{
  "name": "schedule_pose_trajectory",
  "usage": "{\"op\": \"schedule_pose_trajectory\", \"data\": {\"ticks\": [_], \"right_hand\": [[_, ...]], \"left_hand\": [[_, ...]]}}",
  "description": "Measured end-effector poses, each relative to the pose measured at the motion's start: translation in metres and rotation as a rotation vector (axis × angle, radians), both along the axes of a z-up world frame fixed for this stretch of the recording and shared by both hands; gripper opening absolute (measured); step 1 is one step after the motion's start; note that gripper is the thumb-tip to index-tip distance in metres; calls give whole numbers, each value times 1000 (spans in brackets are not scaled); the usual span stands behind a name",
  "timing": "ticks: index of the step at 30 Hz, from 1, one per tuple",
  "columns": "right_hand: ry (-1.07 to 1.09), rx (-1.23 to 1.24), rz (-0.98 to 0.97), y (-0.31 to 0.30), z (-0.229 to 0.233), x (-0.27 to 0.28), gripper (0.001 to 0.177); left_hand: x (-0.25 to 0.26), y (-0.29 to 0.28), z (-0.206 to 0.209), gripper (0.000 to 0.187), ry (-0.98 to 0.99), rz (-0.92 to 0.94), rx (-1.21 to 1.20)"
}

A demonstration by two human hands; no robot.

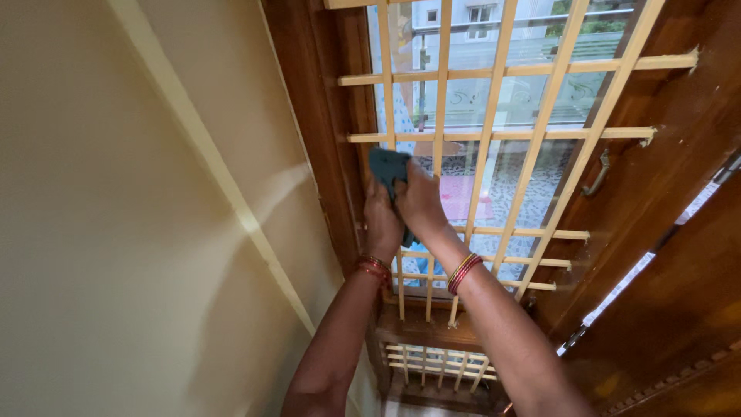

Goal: The person wipes the glass panes of a wooden door with a green cloth. The person moves the cloth across the grid sections of the door, cleaning the glass surfaces.

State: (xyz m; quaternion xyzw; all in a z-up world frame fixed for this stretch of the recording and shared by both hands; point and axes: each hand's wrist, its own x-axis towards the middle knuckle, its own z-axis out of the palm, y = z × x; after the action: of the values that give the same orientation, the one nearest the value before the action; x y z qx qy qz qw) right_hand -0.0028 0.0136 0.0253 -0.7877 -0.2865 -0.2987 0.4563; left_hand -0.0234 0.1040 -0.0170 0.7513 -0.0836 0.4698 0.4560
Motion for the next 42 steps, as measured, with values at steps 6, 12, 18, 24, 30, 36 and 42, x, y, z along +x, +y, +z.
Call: {"op": "schedule_pose_trajectory", "data": {"ticks": [6, 12, 18, 24, 30, 36, 42], "right_hand": [[64, -6, 42, -2, -52, 12, 33], [93, 6, 30, -9, -81, 5, 29], [74, 29, 69, -21, -95, -29, 25], [173, -150, 170, -32, -122, -73, 24], [9, -143, 48, -42, -106, -72, 34], [0, -396, -256, -65, -84, -44, 66], [524, -591, -330, -52, -82, -25, 52]], "left_hand": [[-14, -1, -36, 35, 157, 9, 43], [-21, -5, -58, 39, 173, -68, -21], [-23, -16, -113, 52, 30, 211, 118], [-67, -23, -166, 46, 126, -65, -449], [-59, 8, -116, 61, 65, 228, 4], [-27, 13, -75, 61, 290, 239, 466], [11, 30, -62, 26, 696, 139, 510]]}}
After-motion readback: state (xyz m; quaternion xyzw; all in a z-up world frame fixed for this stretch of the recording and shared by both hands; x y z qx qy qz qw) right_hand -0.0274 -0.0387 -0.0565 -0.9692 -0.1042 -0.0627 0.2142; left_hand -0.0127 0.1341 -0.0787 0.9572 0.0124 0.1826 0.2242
